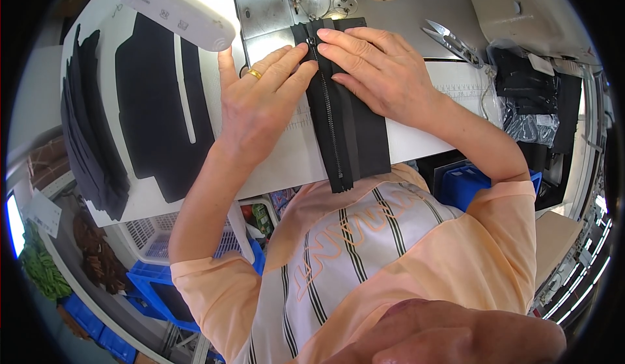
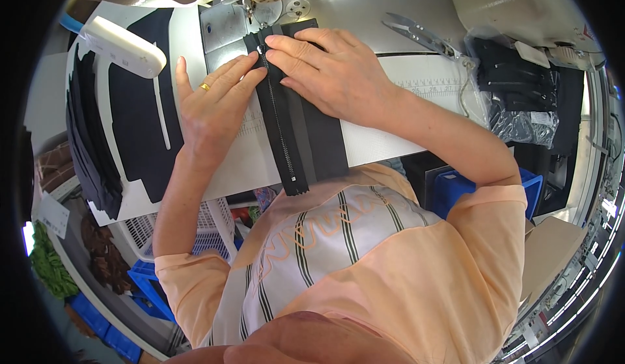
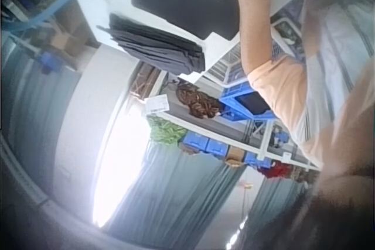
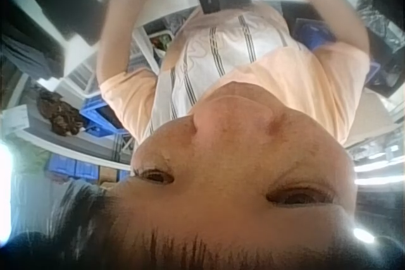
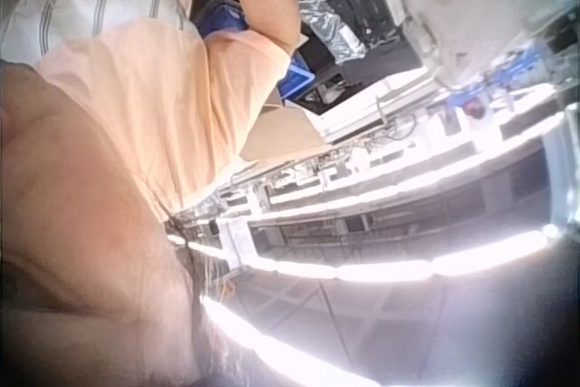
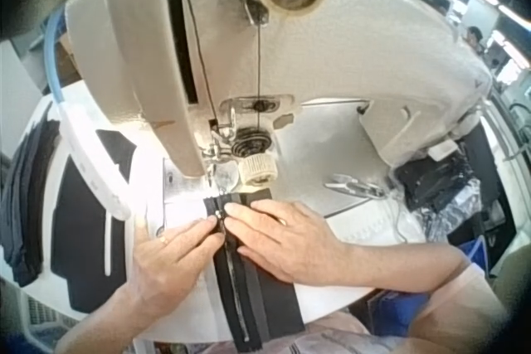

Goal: Sewing a zipper onto a piece of black material using an industrial sewing machine.

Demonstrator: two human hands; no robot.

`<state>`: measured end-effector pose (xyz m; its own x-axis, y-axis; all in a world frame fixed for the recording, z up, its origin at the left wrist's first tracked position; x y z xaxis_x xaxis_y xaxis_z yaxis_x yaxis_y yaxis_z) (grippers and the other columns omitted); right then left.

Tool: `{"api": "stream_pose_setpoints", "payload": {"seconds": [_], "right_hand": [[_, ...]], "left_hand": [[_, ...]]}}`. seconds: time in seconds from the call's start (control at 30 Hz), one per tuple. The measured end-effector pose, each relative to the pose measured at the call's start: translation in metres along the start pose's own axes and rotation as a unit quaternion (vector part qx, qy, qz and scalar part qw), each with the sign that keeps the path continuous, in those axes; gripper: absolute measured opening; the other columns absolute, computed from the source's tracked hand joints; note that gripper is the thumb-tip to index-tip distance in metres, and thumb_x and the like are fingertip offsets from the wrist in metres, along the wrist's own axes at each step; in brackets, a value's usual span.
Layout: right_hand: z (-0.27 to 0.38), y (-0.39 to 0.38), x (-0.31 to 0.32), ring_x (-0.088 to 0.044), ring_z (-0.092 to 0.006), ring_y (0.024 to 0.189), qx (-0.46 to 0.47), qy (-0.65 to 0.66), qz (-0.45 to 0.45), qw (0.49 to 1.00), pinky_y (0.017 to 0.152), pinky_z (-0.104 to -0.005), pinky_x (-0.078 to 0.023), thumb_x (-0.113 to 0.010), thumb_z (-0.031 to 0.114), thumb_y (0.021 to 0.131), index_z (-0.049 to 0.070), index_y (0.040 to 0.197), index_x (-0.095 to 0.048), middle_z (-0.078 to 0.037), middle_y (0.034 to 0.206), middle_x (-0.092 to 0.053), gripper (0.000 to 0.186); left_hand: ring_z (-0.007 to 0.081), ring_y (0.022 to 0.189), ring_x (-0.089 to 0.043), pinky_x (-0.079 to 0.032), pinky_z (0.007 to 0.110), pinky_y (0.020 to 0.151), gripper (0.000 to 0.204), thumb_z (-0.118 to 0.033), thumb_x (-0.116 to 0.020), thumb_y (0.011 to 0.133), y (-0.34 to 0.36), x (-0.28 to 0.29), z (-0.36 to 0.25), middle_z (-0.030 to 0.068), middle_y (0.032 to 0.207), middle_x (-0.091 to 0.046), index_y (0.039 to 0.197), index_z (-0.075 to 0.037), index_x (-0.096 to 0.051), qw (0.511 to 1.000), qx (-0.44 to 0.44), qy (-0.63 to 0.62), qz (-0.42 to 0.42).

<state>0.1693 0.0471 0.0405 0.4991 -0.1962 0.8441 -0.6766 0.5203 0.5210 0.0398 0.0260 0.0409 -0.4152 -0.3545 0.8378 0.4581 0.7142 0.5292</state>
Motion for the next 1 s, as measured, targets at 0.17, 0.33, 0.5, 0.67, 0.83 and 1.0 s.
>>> {"api": "stream_pose_setpoints", "payload": {"seconds": [0.17, 0.33, 0.5, 0.67, 0.83, 1.0], "right_hand": [[-0.001, -0.002, -0.002, -0.057, -0.0212, 0.108, 0.000, 0.001, 0.014, 1.000, 0.084, -0.0335, -0.050, -0.075, 0.020, 0.079, 0.011, 0.117, -0.064, 0.001, 0.129, -0.061, 0.040], [-0.002, -0.002, -0.004, -0.056, -0.0226, 0.111, -0.009, 0.006, 0.034, 0.999, 0.087, -0.0348, -0.049, -0.076, 0.017, 0.078, 0.010, 0.121, -0.064, 0.001, 0.132, -0.060, 0.045], [0.000, -0.001, -0.004, -0.055, -0.0235, 0.112, -0.007, 0.007, 0.034, 0.999, 0.087, -0.0354, -0.048, -0.076, 0.016, 0.078, 0.010, 0.122, -0.062, 0.001, 0.134, -0.058, 0.047], [0.002, 0.002, -0.004, -0.056, -0.0214, 0.102, 0.003, -0.008, 0.024, 1.000, 0.080, -0.0334, -0.049, -0.073, 0.019, 0.080, 0.012, 0.114, -0.064, 0.002, 0.126, -0.062, 0.036], [0.001, 0.001, -0.004, -0.056, -0.0191, 0.102, 0.021, -0.022, 0.025, 0.999, 0.079, -0.0334, -0.048, -0.071, 0.021, 0.083, 0.014, 0.114, -0.064, 0.004, 0.127, -0.061, 0.032], [-0.003, -0.002, -0.008, -0.054, -0.0258, 0.113, -0.009, -0.002, 0.067, 0.998, 0.092, -0.0385, -0.044, -0.068, 0.014, 0.083, 0.014, 0.124, -0.062, 0.003, 0.135, -0.058, 0.041]], "left_hand": [[0.0126, 0.101, -0.067, -0.027, 0.059, 0.108, 0.018, -0.008, -0.071, 0.079, 0.000, -0.001, 0.003, -0.0030, 0.109, -0.071, 0.096, -0.015, -0.071, 1.000, 0.012, -0.010, 0.000], [0.0147, 0.105, -0.065, -0.032, 0.052, 0.094, 0.015, -0.013, -0.063, 0.082, 0.001, -0.004, 0.004, 0.0008, 0.114, -0.069, 0.096, -0.012, -0.067, 1.000, 0.000, -0.005, 0.000], [0.0140, 0.108, -0.063, -0.031, 0.055, 0.095, 0.013, -0.013, -0.063, 0.083, 0.002, -0.003, 0.003, -0.0011, 0.116, -0.069, 0.095, -0.013, -0.066, 1.000, 0.011, 0.011, 0.008], [0.0145, 0.105, -0.063, -0.029, 0.057, 0.097, 0.012, -0.012, -0.065, 0.084, 0.003, -0.004, 0.005, -0.0037, 0.111, -0.069, 0.096, -0.014, -0.066, 0.999, 0.045, 0.011, 0.012], [0.0166, 0.100, -0.062, -0.026, 0.060, 0.103, 0.017, -0.012, -0.067, 0.087, 0.004, -0.003, 0.015, -0.0075, 0.108, -0.069, 0.104, -0.014, -0.069, 0.999, 0.042, -0.021, -0.003], [0.0156, 0.104, -0.062, -0.021, 0.062, 0.108, 0.018, -0.019, -0.064, 0.092, 0.004, -0.008, 0.020, -0.0061, 0.109, -0.069, 0.109, -0.016, -0.071, 0.998, 0.057, -0.022, 0.021]]}}
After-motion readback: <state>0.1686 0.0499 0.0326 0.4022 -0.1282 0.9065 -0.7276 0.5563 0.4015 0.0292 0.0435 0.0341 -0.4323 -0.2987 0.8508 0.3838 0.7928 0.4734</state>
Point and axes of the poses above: each hand's wrist, its own y-axis towards the middle knuckle, its own x-axis out of the back of the hand, z = x × y, the point moved 8 cm from there along y, towards the middle knuckle
